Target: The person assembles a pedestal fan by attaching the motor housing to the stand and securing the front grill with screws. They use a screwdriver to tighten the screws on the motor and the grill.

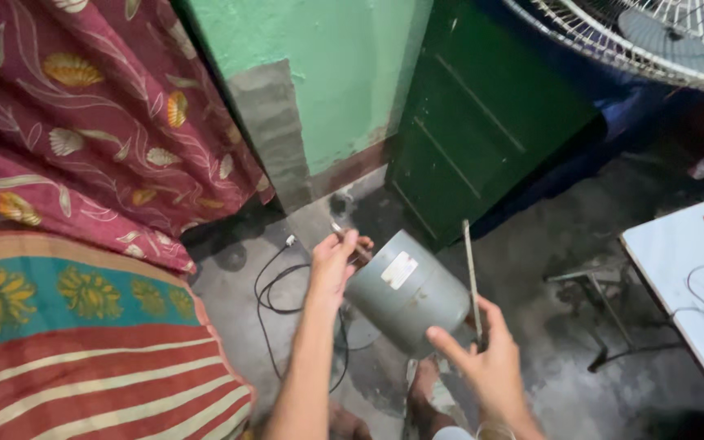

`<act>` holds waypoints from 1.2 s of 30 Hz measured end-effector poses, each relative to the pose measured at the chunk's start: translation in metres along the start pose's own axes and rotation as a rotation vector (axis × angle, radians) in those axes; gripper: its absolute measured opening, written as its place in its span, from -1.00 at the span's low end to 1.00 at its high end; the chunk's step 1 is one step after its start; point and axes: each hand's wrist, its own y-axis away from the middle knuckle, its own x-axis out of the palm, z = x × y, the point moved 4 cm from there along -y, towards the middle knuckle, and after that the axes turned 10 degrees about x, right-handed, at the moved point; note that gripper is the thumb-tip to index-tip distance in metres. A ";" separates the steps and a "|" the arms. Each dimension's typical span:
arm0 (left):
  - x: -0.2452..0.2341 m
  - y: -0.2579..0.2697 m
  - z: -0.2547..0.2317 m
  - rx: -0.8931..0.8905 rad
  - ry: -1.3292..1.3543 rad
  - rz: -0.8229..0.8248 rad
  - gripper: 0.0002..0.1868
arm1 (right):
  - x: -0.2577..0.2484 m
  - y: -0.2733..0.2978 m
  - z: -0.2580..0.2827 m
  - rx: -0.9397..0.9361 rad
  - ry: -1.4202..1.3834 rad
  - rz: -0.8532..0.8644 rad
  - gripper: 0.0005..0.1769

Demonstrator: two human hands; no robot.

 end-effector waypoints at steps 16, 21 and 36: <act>-0.082 0.033 -0.002 0.203 0.338 -0.311 -0.84 | 0.041 0.014 0.073 -0.263 -0.203 0.445 -0.17; -0.109 0.041 -0.032 0.232 0.334 -0.374 -0.85 | 0.064 -0.038 0.129 -0.408 0.272 0.355 -0.19; -0.064 0.018 -0.157 0.899 -1.573 0.005 -0.84 | 0.113 -0.066 0.157 -0.762 0.317 0.056 -0.15</act>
